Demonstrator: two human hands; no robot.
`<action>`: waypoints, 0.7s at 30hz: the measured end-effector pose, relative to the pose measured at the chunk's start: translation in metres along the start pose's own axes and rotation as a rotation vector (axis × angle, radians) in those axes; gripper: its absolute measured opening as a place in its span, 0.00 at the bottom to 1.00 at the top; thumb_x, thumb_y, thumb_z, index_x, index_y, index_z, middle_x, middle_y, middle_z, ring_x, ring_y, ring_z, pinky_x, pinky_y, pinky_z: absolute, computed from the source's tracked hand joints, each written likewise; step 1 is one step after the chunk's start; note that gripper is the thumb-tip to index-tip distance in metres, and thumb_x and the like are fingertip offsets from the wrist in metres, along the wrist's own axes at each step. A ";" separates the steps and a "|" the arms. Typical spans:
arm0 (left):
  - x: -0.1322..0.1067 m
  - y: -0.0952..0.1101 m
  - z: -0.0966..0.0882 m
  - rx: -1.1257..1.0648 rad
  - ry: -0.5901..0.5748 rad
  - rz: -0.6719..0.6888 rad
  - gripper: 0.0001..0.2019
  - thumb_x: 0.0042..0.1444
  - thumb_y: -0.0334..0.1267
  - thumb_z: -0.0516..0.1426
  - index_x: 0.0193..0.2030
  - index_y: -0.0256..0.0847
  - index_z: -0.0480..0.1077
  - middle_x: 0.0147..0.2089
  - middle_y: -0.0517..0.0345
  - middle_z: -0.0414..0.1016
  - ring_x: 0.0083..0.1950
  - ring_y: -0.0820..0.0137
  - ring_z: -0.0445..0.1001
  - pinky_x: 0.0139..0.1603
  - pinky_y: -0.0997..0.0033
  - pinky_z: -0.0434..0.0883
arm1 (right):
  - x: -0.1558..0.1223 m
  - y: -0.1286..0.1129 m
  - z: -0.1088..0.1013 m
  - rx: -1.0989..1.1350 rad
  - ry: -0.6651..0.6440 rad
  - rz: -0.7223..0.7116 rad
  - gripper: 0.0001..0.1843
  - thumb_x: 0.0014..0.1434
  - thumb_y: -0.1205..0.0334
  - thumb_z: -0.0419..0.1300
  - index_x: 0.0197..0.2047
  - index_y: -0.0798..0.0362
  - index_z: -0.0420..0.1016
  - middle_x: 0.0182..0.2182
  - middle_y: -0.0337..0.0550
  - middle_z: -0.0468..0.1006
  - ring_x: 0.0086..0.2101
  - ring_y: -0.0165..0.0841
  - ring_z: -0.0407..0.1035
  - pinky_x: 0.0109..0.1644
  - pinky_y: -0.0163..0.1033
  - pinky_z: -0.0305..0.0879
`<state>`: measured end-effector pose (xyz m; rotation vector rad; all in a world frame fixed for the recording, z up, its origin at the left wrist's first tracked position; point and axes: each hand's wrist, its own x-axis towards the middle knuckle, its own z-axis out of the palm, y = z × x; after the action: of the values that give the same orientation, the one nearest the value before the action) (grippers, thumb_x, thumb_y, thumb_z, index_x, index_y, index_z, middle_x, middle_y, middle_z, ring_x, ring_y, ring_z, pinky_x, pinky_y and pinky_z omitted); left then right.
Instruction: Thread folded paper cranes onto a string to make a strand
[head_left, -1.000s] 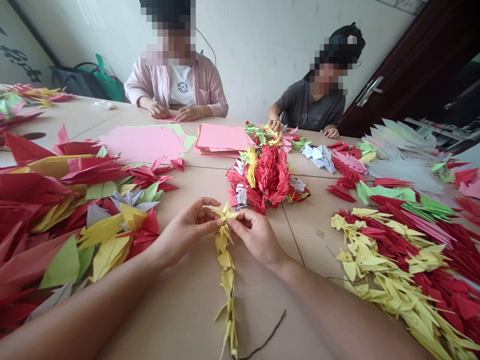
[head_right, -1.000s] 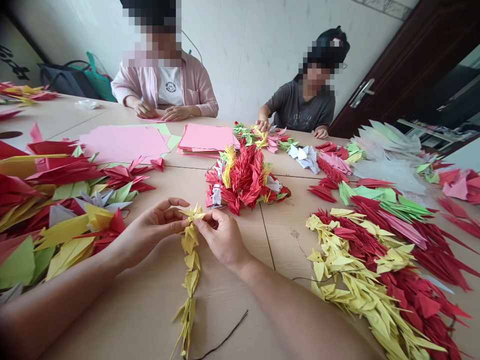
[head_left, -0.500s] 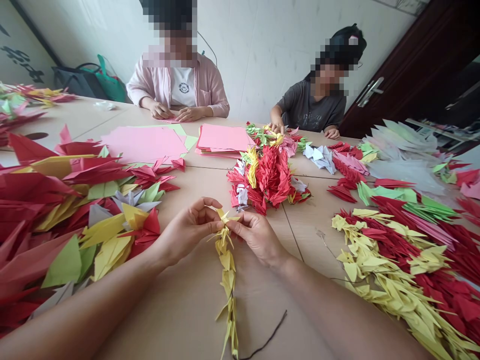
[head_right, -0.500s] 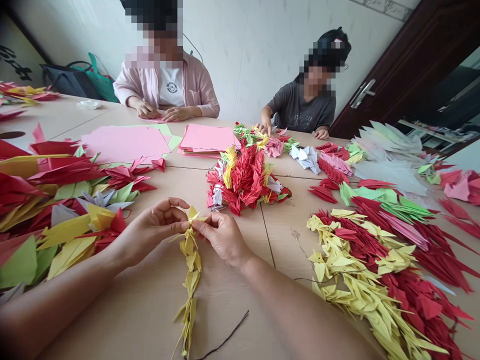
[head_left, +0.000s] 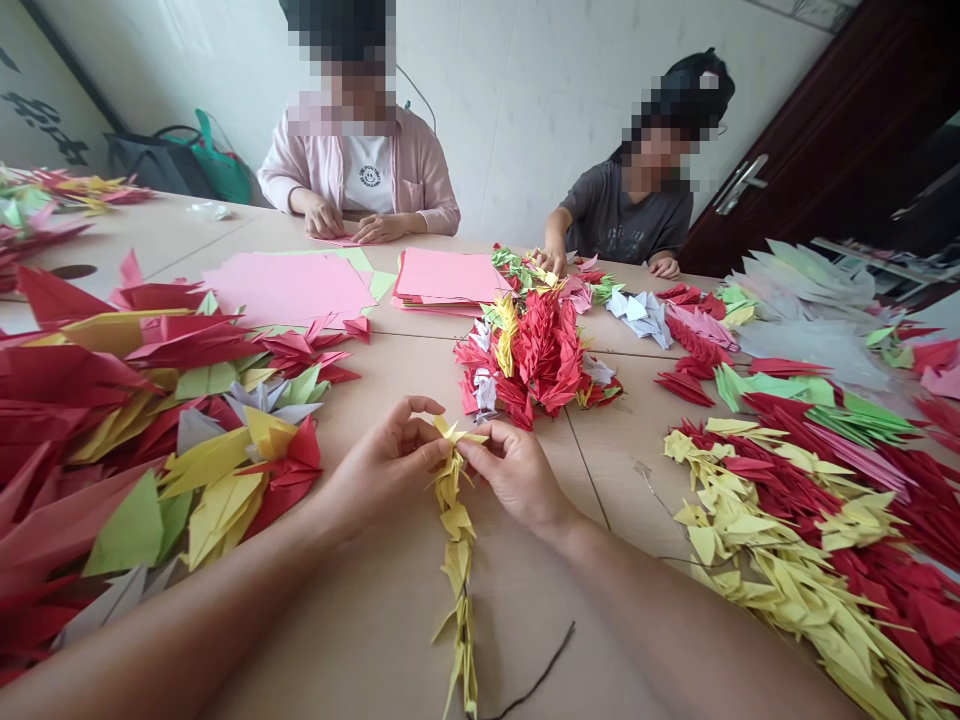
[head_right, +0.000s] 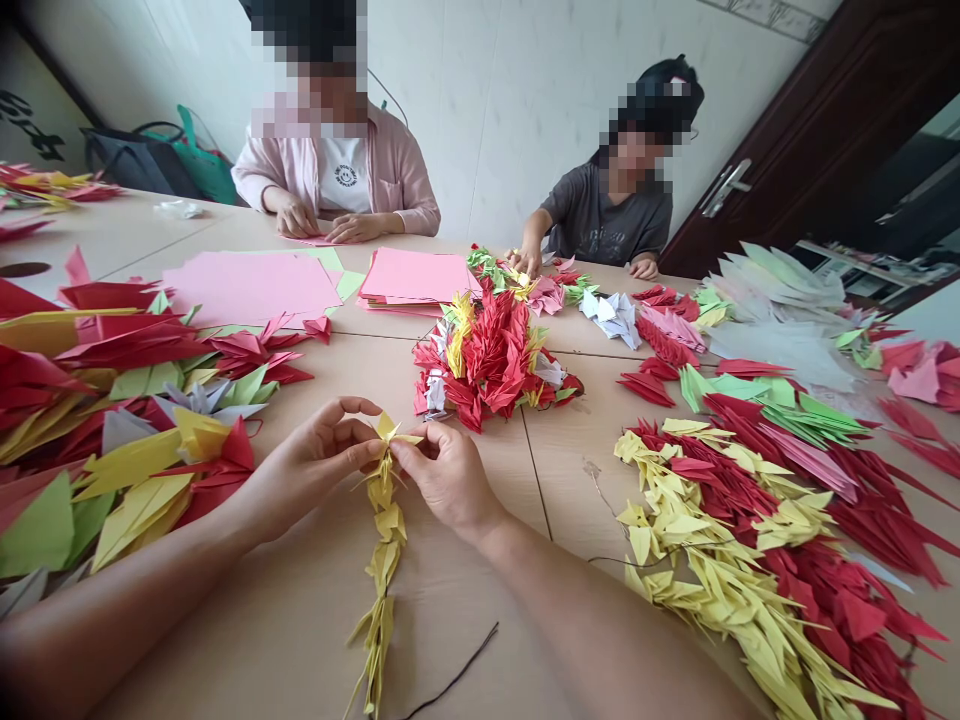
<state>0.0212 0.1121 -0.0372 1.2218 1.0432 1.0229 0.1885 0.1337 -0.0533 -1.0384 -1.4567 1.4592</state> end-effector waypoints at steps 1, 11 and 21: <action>0.000 0.000 0.000 -0.002 -0.004 -0.008 0.17 0.57 0.42 0.60 0.49 0.41 0.60 0.30 0.64 0.73 0.32 0.70 0.73 0.34 0.70 0.68 | 0.001 0.000 -0.001 0.007 -0.004 0.000 0.11 0.55 0.54 0.63 0.30 0.54 0.73 0.21 0.35 0.71 0.22 0.27 0.64 0.26 0.32 0.60; 0.001 0.003 -0.005 -0.030 0.165 -0.048 0.16 0.55 0.45 0.61 0.45 0.41 0.63 0.29 0.67 0.73 0.30 0.75 0.72 0.32 0.75 0.69 | 0.001 0.002 0.000 0.011 -0.084 0.033 0.14 0.56 0.53 0.62 0.40 0.53 0.70 0.33 0.43 0.78 0.29 0.29 0.72 0.26 0.31 0.65; 0.001 0.008 0.000 0.009 0.136 -0.036 0.11 0.55 0.44 0.60 0.32 0.40 0.64 0.27 0.67 0.70 0.30 0.77 0.70 0.33 0.77 0.69 | 0.000 0.007 -0.001 -0.116 -0.059 -0.120 0.07 0.60 0.60 0.58 0.40 0.53 0.75 0.32 0.41 0.77 0.32 0.30 0.70 0.37 0.36 0.67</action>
<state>0.0210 0.1135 -0.0296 1.1497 1.1721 1.0862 0.1897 0.1343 -0.0600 -0.9663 -1.6336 1.3441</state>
